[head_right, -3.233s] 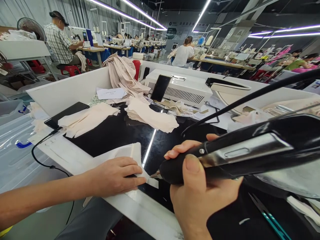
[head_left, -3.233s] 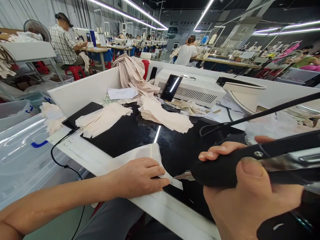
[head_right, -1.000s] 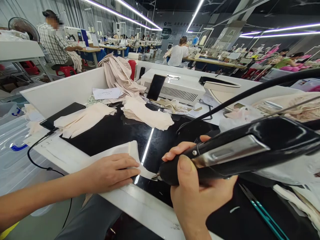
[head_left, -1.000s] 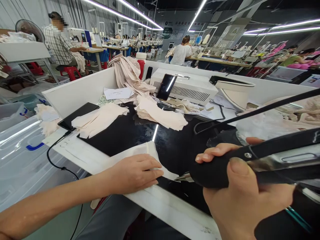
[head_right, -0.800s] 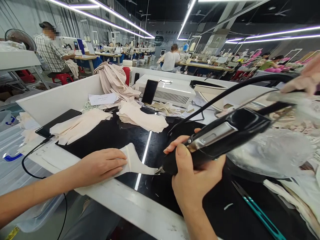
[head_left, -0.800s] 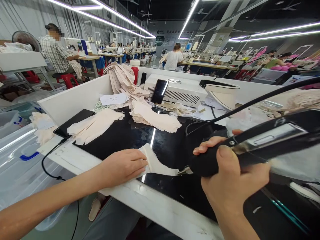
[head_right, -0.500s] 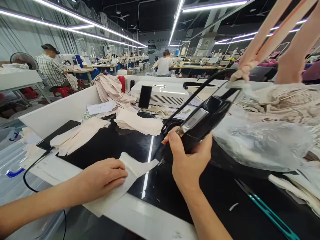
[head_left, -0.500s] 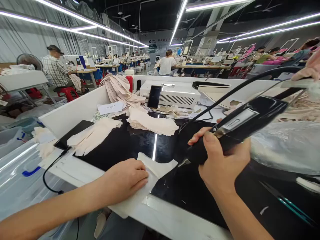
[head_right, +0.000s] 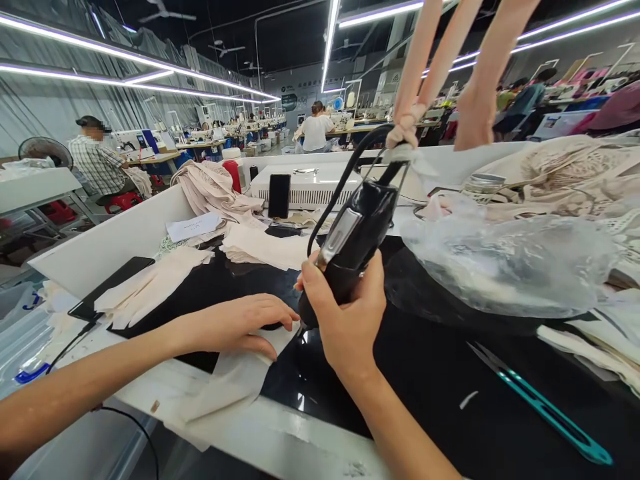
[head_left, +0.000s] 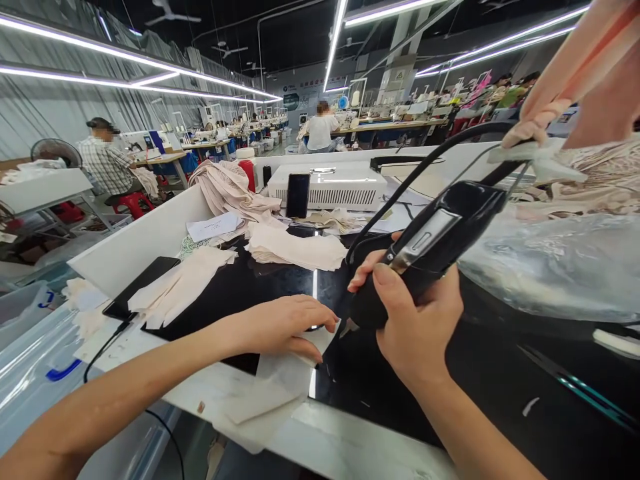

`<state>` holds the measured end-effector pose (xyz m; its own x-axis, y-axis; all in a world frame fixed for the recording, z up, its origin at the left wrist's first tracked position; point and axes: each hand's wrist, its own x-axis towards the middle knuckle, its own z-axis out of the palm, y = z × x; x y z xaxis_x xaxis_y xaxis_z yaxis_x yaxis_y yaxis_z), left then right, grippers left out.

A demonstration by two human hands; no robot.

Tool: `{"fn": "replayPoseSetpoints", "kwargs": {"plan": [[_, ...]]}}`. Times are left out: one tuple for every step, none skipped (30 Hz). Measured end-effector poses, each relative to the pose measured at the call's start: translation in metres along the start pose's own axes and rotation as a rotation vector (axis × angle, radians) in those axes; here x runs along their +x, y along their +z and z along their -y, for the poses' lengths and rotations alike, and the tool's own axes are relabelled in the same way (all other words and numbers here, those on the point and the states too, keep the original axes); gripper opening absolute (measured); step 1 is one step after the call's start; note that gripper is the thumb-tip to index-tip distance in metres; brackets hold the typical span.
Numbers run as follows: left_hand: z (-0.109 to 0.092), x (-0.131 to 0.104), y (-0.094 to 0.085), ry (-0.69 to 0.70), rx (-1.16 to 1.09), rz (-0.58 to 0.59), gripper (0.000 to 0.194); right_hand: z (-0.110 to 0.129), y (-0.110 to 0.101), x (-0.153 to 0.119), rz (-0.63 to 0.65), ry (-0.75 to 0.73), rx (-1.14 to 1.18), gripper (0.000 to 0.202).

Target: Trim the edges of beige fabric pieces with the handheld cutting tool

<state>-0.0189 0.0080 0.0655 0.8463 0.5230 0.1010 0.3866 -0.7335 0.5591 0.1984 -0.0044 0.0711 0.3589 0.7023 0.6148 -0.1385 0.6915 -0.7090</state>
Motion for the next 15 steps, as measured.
{"fn": "replayPoseSetpoints", "kwargs": {"plan": [[0.005, 0.002, 0.001, 0.014, -0.019, 0.022, 0.031, 0.0, 0.001, -0.001, 0.008, 0.008, 0.006, 0.056], [0.009, 0.004, 0.001, 0.02, -0.031, 0.043, 0.031, 0.001, 0.002, -0.002, 0.013, 0.016, 0.013, 0.056], [0.012, 0.005, 0.001, 0.023, -0.039, 0.062, 0.03, 0.001, 0.003, -0.003, 0.018, 0.022, 0.018, 0.056], [0.015, 0.005, 0.001, 0.026, -0.046, 0.077, 0.03, 0.001, 0.003, -0.004, 0.022, 0.025, 0.022, 0.056], [0.017, 0.005, 0.002, 0.03, -0.054, 0.087, 0.03, 0.001, 0.004, -0.004, 0.027, 0.024, 0.024, 0.056], [0.019, 0.004, 0.001, 0.032, -0.062, 0.091, 0.03, 0.001, 0.005, -0.005, 0.032, 0.022, 0.024, 0.055], [0.02, 0.002, 0.001, 0.033, -0.068, 0.093, 0.03, 0.001, 0.006, -0.005, 0.037, 0.02, 0.022, 0.055], [0.022, 0.001, 0.001, 0.031, -0.07, 0.095, 0.03, 0.001, 0.007, -0.006, 0.04, 0.021, 0.02, 0.054], [0.022, -0.001, 0.001, 0.027, -0.068, 0.098, 0.03, 0.001, 0.008, -0.006, 0.039, 0.025, 0.019, 0.054], [0.023, -0.002, 0.001, 0.019, -0.06, 0.101, 0.03, 0.001, 0.009, -0.007, 0.037, 0.029, 0.02, 0.055], [0.023, -0.004, 0.001, 0.01, -0.047, 0.104, 0.03, 0.001, 0.011, -0.007, 0.035, 0.034, 0.022, 0.056], [0.024, -0.005, 0.001, 0.001, -0.032, 0.107, 0.031, 0.0, 0.012, -0.008, 0.037, 0.039, 0.026, 0.057], [0.024, -0.007, 0.001, -0.006, -0.015, 0.108, 0.032, 0.0, 0.013, -0.01, 0.04, 0.043, 0.028, 0.057], [0.024, -0.008, 0.001, -0.012, 0.001, 0.105, 0.032, -0.001, 0.015, -0.011, 0.041, 0.048, 0.028, 0.057], [0.024, -0.009, 0.001, -0.015, 0.017, 0.102, 0.032, -0.002, 0.016, -0.012, 0.044, 0.052, 0.022, 0.056]]}}
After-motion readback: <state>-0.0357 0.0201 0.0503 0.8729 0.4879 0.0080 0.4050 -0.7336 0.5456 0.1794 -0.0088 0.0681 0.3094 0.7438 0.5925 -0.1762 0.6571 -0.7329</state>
